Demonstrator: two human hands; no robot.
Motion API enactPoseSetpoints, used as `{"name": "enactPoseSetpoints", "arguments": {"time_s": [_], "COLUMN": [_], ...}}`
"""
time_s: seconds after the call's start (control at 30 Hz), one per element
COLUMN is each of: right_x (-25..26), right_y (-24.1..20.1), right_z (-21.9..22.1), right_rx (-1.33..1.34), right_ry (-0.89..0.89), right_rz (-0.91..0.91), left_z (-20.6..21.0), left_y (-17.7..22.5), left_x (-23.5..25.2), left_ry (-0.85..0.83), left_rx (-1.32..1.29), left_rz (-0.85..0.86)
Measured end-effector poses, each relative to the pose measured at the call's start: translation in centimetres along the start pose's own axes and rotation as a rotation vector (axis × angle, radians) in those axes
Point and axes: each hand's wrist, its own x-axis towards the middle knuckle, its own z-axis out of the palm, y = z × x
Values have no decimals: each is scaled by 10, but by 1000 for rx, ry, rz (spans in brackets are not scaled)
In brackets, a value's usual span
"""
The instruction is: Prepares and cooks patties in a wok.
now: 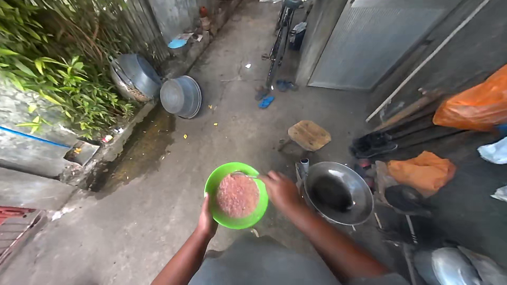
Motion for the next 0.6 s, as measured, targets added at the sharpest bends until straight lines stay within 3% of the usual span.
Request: {"name": "enactPoseSetpoints", "arguments": {"time_s": [0.17,0.23,0.4,0.53,0.6], "right_x": [9,17,50,54,49], "right_y": [5,14,40,35,29], "right_z": [4,-6,5,7,12], "right_rx": [42,47,-84,-73,-47], "right_ry": [-46,26,210,40,53], "right_rz": [-143,-179,-45,189,220], "left_z": [10,12,23,29,32], "left_y": [7,11,27,36,39], "left_x": [37,50,80,119,142], "left_ry": [-7,-6,-63,-106,-140], "left_rx": [-30,-20,69,88,91], "left_rz": [3,-8,-44,-61,-67]}}
